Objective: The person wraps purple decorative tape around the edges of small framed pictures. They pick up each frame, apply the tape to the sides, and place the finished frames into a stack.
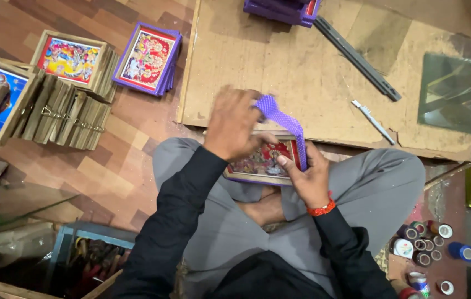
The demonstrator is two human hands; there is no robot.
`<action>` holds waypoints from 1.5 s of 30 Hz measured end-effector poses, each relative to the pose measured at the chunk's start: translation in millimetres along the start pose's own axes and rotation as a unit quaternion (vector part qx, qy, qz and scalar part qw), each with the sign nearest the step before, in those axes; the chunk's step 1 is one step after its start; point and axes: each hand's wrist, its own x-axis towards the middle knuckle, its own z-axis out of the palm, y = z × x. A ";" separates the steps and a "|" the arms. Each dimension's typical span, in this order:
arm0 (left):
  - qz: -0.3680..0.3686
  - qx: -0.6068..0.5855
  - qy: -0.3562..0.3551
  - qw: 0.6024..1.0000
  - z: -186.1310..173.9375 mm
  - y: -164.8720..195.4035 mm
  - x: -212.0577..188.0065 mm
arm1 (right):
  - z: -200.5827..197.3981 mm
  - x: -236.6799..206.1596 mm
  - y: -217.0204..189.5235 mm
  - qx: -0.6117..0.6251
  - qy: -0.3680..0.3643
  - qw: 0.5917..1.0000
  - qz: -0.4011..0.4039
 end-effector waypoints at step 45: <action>-0.326 -0.504 0.280 0.749 58.2 -11.9 -65.3 | -20.8 -11.9 54.1 0.122 0.062 0.988 0.065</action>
